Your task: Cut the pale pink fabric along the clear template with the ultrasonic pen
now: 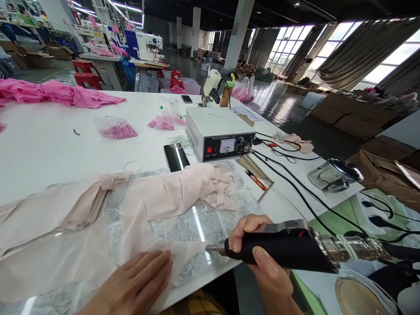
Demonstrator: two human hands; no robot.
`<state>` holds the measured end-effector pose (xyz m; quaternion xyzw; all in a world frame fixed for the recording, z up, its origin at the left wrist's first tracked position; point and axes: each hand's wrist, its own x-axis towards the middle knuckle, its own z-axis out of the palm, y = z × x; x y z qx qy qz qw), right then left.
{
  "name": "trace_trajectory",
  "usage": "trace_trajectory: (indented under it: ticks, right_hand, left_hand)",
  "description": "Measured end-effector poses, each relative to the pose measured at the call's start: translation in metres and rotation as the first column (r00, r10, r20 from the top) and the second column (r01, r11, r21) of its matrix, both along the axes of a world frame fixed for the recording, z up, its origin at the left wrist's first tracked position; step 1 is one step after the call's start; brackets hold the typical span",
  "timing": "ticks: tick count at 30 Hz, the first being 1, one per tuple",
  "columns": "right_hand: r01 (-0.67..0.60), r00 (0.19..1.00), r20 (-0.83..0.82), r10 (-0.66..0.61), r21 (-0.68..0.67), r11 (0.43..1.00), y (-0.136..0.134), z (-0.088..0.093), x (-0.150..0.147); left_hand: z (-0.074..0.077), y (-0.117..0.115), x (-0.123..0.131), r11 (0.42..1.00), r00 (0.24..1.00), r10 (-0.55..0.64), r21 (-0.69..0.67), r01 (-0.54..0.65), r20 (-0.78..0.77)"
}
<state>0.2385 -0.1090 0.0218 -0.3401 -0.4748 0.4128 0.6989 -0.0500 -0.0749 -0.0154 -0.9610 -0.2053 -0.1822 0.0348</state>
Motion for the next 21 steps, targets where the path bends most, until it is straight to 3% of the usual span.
trace_trajectory:
  ticks: [6, 9, 21]
  right_hand:
    - [-0.057, 0.998, 0.011, 0.057, -0.015, 0.998, -0.006, -0.003, 0.003]
    - [-0.095, 0.996, 0.002, 0.095, -0.013, 0.995, -0.007, -0.003, 0.004]
    - [-0.126, 0.992, -0.015, 0.127, 0.029, 0.992, -0.001, -0.002, 0.008]
  left_hand:
    - [-0.011, -0.001, -0.002, 0.999, 0.997, 0.041, -0.014, -0.042, -0.067]
    - [-0.016, 0.000, -0.003, 0.992, 0.992, 0.113, -0.053, -0.116, -0.056]
    - [-0.023, -0.018, 0.015, 0.982, 0.982, 0.182, -0.067, -0.178, 0.051]
